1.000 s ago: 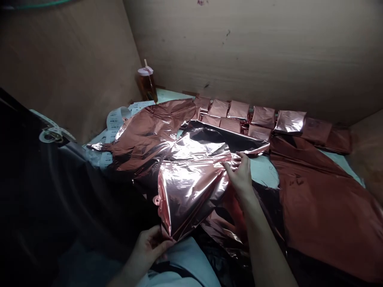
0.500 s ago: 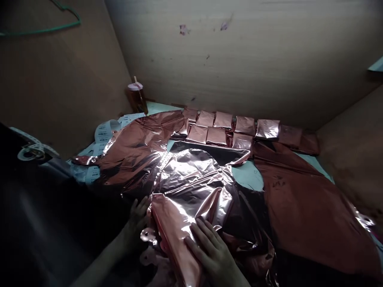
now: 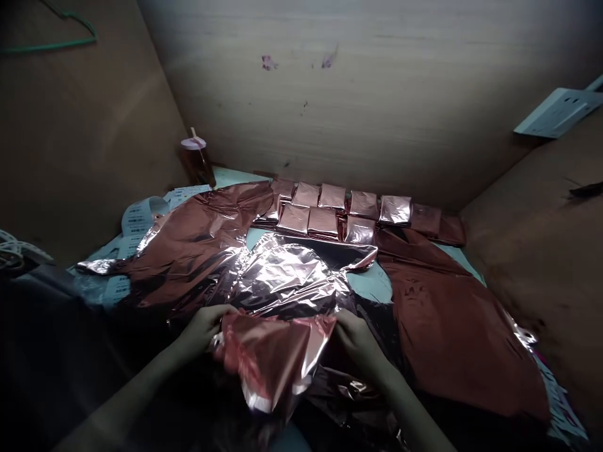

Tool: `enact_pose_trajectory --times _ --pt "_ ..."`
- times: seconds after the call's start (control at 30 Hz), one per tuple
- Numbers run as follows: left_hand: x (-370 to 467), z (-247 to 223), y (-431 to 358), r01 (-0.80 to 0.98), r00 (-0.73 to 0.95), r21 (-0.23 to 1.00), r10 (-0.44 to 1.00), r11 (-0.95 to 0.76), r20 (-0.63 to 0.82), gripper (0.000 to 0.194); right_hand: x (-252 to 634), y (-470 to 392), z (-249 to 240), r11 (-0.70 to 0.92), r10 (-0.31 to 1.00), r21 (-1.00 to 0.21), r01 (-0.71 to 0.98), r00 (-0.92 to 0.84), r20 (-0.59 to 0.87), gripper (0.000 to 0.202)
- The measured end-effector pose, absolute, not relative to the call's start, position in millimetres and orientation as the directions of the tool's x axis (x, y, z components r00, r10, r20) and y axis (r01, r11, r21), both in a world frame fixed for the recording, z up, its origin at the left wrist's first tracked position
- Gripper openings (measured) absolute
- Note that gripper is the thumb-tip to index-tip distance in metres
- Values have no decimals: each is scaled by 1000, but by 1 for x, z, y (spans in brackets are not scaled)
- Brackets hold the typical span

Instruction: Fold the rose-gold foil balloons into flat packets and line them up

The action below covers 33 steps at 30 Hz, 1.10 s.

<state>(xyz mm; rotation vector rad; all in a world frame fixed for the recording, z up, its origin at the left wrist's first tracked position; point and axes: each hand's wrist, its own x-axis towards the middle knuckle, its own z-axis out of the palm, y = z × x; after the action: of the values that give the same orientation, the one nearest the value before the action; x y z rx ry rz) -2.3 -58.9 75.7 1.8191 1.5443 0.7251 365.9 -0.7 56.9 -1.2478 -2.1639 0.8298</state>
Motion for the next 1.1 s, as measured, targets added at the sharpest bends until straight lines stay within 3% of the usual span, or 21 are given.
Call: enact_pose_trajectory --times 0.07,0.13,0.37,0.47,0.53,0.6,0.67,0.77,0.83,0.9,0.97,1.1 --pt "4 78 -43 688 -1 723 996 63 -85 23 359 16 48 175 976 -723 668 -216 36 42" --pt "11 77 -29 746 -101 652 990 138 -94 27 353 29 42 89 995 -690 718 -95 30 44" --pt "32 75 -13 866 -269 403 955 295 -121 26 341 18 37 42 995 -600 799 23 100 37" --pt "42 79 -15 886 -290 343 950 313 -118 24 337 7 32 73 977 -456 887 28 209 28" --pt "54 80 -18 908 -294 307 956 284 -13 30 333 3 28 110 959 -365 925 -2 285 27" --pt "71 76 -22 959 -157 265 967 101 199 44 329 1 25 138 947 -334 932 -25 321 28" --pt "89 68 -27 956 141 199 935 -214 326 53 328 -1 24 151 941 -312 938 -40 335 29" --pt "105 53 -34 846 454 203 866 -493 210 63 340 -8 24 164 932 -219 962 -79 354 30" --pt "106 47 -37 843 479 219 871 -492 114 78 355 -16 28 180 912 -126 975 -118 394 31" --pt "103 46 -39 858 467 215 883 -467 55 80 369 -27 38 245 859 -53 968 -191 475 31" --pt "102 50 -39 862 470 212 883 -460 6 79 374 -36 49 413 793 -20 911 -349 500 28" --pt "102 63 -41 857 494 224 865 -465 -94 91 357 -44 58 741 606 17 671 -680 413 36"
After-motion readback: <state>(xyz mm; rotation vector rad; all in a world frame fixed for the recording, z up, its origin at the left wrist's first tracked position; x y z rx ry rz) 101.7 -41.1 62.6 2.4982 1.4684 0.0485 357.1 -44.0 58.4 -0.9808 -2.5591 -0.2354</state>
